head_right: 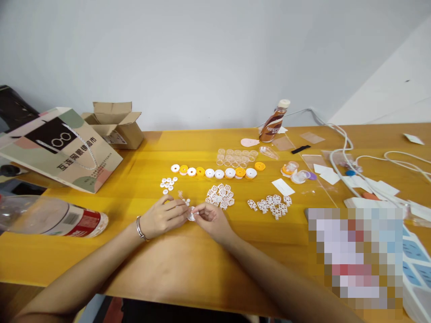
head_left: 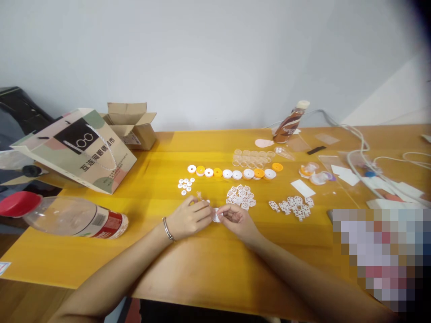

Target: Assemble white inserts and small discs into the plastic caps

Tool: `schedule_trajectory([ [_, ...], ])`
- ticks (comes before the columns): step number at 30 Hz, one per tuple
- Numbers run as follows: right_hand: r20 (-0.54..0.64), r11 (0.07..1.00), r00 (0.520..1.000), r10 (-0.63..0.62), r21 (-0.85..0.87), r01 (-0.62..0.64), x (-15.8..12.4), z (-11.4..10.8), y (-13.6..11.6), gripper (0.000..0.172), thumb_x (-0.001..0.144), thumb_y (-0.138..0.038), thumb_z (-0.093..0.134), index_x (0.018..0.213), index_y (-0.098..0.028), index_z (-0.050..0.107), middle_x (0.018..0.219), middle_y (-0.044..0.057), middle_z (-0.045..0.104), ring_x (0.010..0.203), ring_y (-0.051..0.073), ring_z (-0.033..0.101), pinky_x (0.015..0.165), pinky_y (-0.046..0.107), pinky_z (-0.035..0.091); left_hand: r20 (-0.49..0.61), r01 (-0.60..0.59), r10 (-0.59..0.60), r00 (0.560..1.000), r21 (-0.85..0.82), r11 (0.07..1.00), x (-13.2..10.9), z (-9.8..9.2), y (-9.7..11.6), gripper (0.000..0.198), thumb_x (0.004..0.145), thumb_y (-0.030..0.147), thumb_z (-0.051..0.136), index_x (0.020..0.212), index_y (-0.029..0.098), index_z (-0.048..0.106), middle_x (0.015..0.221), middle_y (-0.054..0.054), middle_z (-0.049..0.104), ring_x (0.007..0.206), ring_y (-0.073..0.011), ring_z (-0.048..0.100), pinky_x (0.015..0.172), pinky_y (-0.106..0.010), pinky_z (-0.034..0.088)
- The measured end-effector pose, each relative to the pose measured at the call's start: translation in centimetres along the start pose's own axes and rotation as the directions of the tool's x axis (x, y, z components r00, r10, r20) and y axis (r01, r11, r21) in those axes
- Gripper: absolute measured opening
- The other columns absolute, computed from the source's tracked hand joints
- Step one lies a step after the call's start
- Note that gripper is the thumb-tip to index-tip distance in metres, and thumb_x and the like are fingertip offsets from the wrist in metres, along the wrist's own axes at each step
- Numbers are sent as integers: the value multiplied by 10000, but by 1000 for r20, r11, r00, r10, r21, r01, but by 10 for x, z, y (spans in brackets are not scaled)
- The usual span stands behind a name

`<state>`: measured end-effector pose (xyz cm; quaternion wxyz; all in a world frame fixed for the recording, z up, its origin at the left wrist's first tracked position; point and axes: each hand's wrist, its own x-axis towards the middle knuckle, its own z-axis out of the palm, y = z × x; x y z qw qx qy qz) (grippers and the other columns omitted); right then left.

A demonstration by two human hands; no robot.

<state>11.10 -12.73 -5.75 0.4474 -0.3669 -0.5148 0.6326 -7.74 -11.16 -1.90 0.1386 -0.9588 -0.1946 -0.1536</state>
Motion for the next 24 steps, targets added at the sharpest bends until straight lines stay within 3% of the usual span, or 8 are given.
schedule_trajectory([
  [16,46,999,998,-31,-14,32,0,0,0,100,687,-281,613,728,-197,575,696,5,596,670,114,567,675,265,451,-27,15,-15,1000,-7,1000,0,1,2,88,835,146,443,837,164,529,909,-21,608,925,-135,517,706,-289,332],
  [21,-19,998,999,-46,-36,46,1,-2,1,134,685,-283,618,770,-202,554,728,5,602,704,121,575,708,275,452,-94,95,-103,990,-87,992,-4,6,1,168,807,145,476,969,160,519,940,-38,615,909,-143,530,737,-290,375],
  [24,-56,998,997,-47,-41,44,1,-3,0,168,686,-267,621,825,-208,549,779,13,611,742,123,577,732,275,453,-114,205,-230,966,-198,959,-3,5,1,257,788,158,493,1044,160,497,943,-53,613,885,-147,539,733,-288,405],
])
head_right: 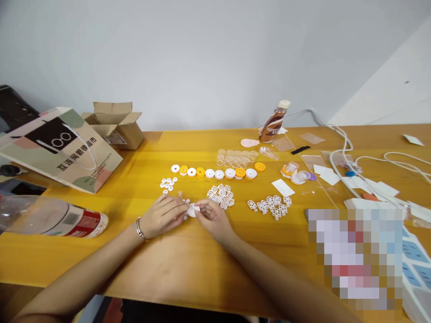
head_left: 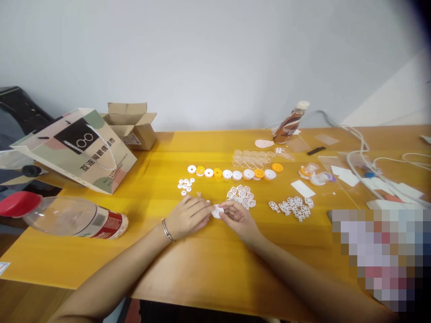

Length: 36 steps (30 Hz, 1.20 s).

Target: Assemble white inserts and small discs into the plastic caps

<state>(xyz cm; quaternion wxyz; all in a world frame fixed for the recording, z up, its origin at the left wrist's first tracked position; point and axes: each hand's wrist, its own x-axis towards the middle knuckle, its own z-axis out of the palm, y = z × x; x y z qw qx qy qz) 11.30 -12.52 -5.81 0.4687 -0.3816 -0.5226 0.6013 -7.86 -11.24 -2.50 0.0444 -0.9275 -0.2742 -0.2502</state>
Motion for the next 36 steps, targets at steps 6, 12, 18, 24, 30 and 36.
schedule_trajectory([
  [6,-3,1000,1000,23,6,-23,0,1,-3,257,688,-257,620,930,-211,547,854,33,625,806,137,584,787,300,454,14,306,-324,946,-369,878,3,3,7,233,810,196,451,1029,154,516,901,-68,611,841,-131,563,772,-283,453],
  [12,22,999,999,32,23,-33,-1,2,-4,287,686,-261,622,961,-207,557,902,48,635,848,153,590,826,333,452,156,467,-497,854,-650,599,3,13,11,215,799,242,485,981,149,553,853,-59,632,750,-120,592,672,-247,493],
  [18,42,997,997,61,51,-64,-3,2,-5,343,656,-227,654,983,-214,549,928,44,634,863,156,595,829,333,455,322,540,-569,757,-798,267,5,18,10,262,763,289,547,954,110,559,764,-63,628,613,-100,580,562,-220,491],
  [24,53,994,997,50,95,-54,-5,1,-2,375,657,-211,653,1008,-229,523,983,37,611,931,159,567,865,342,426,316,542,-579,751,-796,269,11,18,11,240,764,288,542,937,123,555,760,-50,621,609,-98,571,554,-220,475],
  [30,-28,988,998,59,141,-55,-4,2,-2,340,632,-216,669,933,-224,512,854,-2,597,778,120,572,764,279,449,112,474,-513,851,-585,659,54,13,-7,174,777,243,509,905,149,580,849,-50,628,770,-130,578,701,-265,465],
  [36,36,981,998,59,181,-65,-6,4,0,359,624,-217,675,900,-232,447,738,-40,562,624,88,534,631,243,452,259,251,-180,949,-273,929,144,48,-18,249,772,276,498,972,137,548,940,-55,605,875,-136,550,807,-250,422],
])
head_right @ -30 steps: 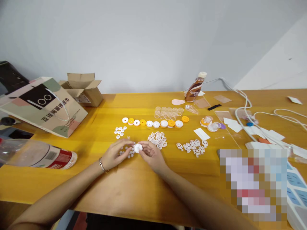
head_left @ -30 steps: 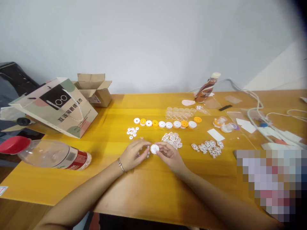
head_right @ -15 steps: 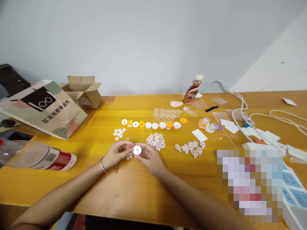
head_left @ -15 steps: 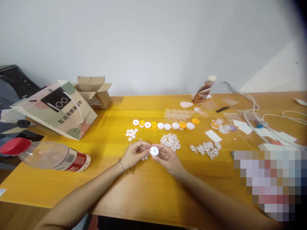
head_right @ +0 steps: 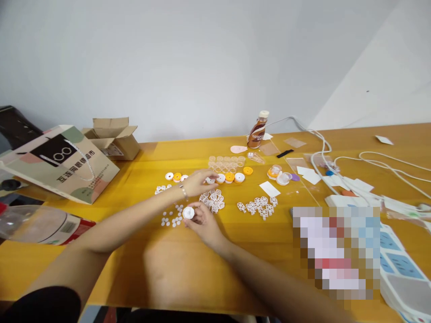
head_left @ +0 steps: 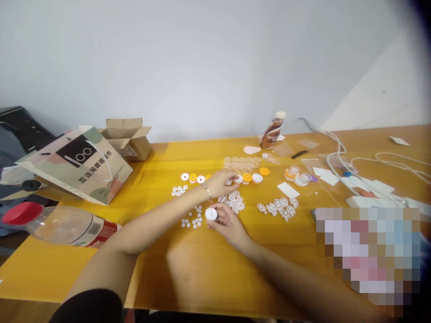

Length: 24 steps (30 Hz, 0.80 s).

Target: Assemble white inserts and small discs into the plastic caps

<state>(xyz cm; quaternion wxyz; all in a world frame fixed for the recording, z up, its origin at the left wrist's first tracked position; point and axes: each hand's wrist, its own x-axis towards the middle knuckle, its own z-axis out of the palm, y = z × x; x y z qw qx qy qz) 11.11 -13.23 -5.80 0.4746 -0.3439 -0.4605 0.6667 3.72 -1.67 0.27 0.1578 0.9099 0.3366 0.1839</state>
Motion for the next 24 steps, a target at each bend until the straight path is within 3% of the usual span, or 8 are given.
schedule_trajectory([
  [3,10,1000,1000,1,-5,-1,-1,0,1,354,613,-228,680,877,-233,444,734,-41,564,621,88,531,622,240,447,39,5,-7,999,46,999,39,21,1,389,691,302,588,1032,124,529,1008,-91,584,975,-205,514,878,-317,379],
  [7,12,1000,1000,-3,-21,3,1,1,3,340,607,-238,683,847,-226,442,720,-36,572,622,95,532,627,248,443,51,63,-65,997,49,997,63,41,0,427,650,302,615,1032,127,537,1024,-118,578,1000,-270,498,878,-396,362],
  [12,0,999,1000,-11,-42,11,0,2,2,337,608,-221,680,848,-222,444,722,-35,583,622,95,533,626,240,433,13,145,-145,989,-47,988,61,39,5,345,665,262,601,991,158,557,1022,-92,580,1009,-269,489,883,-427,341],
  [16,-7,996,1000,-29,-81,28,-1,3,-2,320,627,-211,663,876,-221,462,732,-37,577,649,95,535,633,230,425,-15,190,-201,980,-255,948,33,13,7,403,783,290,487,1156,147,434,1046,-95,566,926,-166,540,789,-290,416],
  [18,-4,995,999,-37,-97,37,-1,2,-2,319,643,-212,650,906,-220,470,766,-25,584,688,102,544,660,238,429,68,211,-232,970,-704,678,6,-5,3,407,808,275,463,1194,157,408,1038,-102,568,890,-159,557,713,-252,429],
  [19,-6,994,999,-42,-102,41,-1,2,-2,319,653,-213,642,923,-220,472,786,-18,589,708,107,549,676,244,431,97,206,-230,968,-832,514,-10,-14,0,412,814,284,460,1210,188,399,1052,-92,563,890,-154,559,696,-237,427],
  [21,-27,993,998,-60,-100,57,-1,2,-1,324,670,-216,628,954,-223,474,817,-7,593,737,114,557,701,253,437,151,212,-237,960,-943,256,-45,-27,-6,438,796,273,504,1218,235,394,1048,-75,569,896,-145,562,688,-214,421],
  [24,-84,990,991,-104,-100,96,-1,0,-1,334,678,-216,623,979,-231,481,850,-1,592,773,119,561,737,261,442,186,219,-270,945,-971,97,-89,-37,-11,393,782,266,535,1164,212,461,1062,-86,565,943,-151,551,721,-206,420],
])
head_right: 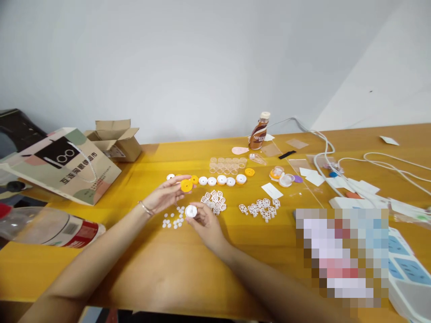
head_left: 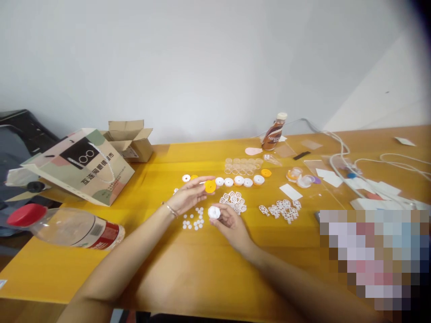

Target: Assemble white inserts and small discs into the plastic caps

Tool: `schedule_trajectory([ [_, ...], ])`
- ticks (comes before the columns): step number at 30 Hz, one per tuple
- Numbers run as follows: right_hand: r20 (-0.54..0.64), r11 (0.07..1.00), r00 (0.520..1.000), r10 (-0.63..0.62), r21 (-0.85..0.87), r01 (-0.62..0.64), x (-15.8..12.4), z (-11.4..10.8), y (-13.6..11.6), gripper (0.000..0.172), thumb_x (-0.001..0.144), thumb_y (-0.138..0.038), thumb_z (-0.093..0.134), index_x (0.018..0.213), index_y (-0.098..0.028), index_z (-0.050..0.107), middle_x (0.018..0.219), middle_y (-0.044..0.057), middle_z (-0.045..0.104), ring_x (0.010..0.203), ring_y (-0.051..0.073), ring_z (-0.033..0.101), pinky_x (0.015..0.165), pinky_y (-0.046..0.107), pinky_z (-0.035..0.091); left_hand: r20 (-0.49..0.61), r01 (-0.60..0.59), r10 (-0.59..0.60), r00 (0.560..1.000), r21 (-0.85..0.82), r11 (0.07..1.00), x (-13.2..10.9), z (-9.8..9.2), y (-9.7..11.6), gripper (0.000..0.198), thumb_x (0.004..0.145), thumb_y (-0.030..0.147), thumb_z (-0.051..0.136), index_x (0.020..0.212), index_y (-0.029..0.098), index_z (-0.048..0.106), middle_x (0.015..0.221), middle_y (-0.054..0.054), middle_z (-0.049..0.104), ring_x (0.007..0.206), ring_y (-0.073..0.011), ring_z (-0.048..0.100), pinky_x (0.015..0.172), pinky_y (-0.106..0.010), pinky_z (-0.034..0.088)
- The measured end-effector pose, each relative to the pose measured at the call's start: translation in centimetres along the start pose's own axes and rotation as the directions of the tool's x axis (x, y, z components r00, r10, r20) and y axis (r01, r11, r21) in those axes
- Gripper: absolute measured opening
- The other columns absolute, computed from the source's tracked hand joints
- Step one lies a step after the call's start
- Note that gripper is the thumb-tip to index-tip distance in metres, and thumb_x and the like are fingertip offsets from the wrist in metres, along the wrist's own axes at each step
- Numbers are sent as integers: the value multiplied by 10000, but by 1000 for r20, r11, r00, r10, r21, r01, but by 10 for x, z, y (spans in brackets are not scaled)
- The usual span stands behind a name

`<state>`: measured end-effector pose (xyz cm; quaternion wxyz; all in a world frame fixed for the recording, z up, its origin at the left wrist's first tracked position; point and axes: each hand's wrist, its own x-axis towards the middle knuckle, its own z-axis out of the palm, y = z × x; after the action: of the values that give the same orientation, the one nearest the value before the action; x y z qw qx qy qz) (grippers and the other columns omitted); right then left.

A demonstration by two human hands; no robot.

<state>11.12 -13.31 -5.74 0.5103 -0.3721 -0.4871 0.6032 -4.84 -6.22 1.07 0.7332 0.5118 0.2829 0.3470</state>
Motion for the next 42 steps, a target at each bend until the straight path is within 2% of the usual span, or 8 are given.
schedule_trajectory([
  [3,-30,1000,999,-23,-12,22,0,-1,0,348,687,-219,618,1009,-238,488,889,8,597,820,128,564,778,275,442,-67,-41,44,997,39,998,-26,-5,-8,374,763,248,564,1125,197,487,1091,-88,547,968,-170,540,776,-246,421],
  [8,-32,999,999,-27,-36,26,-1,-1,2,380,694,-238,616,1055,-237,498,967,29,606,890,150,573,848,316,435,-111,-146,197,974,353,924,-43,4,-22,317,765,257,559,1066,169,509,1066,-84,548,951,-177,534,845,-312,414],
  [11,-37,999,998,-41,-36,39,0,-1,3,384,696,-251,613,1063,-235,502,1023,40,601,936,160,569,881,330,424,-72,-165,255,964,591,790,-45,11,-26,333,781,263,532,1098,170,492,1015,-84,560,908,-163,541,835,-320,427],
  [15,-34,998,998,-47,-46,46,0,-1,3,368,704,-262,603,1056,-231,501,1030,45,602,927,159,579,875,328,431,19,-222,370,929,828,515,-47,19,-27,351,771,265,541,1110,192,495,1005,-72,560,894,-153,527,832,-319,429],
  [19,-16,993,999,-49,-109,47,-1,0,1,339,702,-249,603,1024,-227,497,977,39,609,867,150,590,825,314,455,87,-251,381,921,879,406,-49,25,-24,330,800,269,499,1121,195,479,1000,-73,560,903,-151,520,816,-308,437],
  [25,-3,980,998,-55,-190,54,-3,0,-2,313,681,-241,625,957,-233,478,883,21,607,809,153,583,764,306,466,120,-236,321,939,905,354,-53,29,-23,315,827,248,449,1138,199,458,1004,-71,546,885,-147,519,809,-308,445],
  [30,12,974,1000,-20,-224,22,-4,-1,-3,345,698,-253,609,1012,-239,468,848,13,628,798,161,592,790,333,453,152,-253,334,930,924,286,-54,25,-28,348,833,248,438,1180,216,420,1047,-68,541,887,-146,529,829,-333,448],
  [42,1,986,999,43,-159,-42,-6,0,2,250,665,-248,629,897,-213,545,813,11,647,753,154,606,749,325,471,161,-247,320,934,936,252,-53,21,-35,335,831,260,451,1160,203,445,1054,-74,556,947,-157,533,859,-329,446],
])
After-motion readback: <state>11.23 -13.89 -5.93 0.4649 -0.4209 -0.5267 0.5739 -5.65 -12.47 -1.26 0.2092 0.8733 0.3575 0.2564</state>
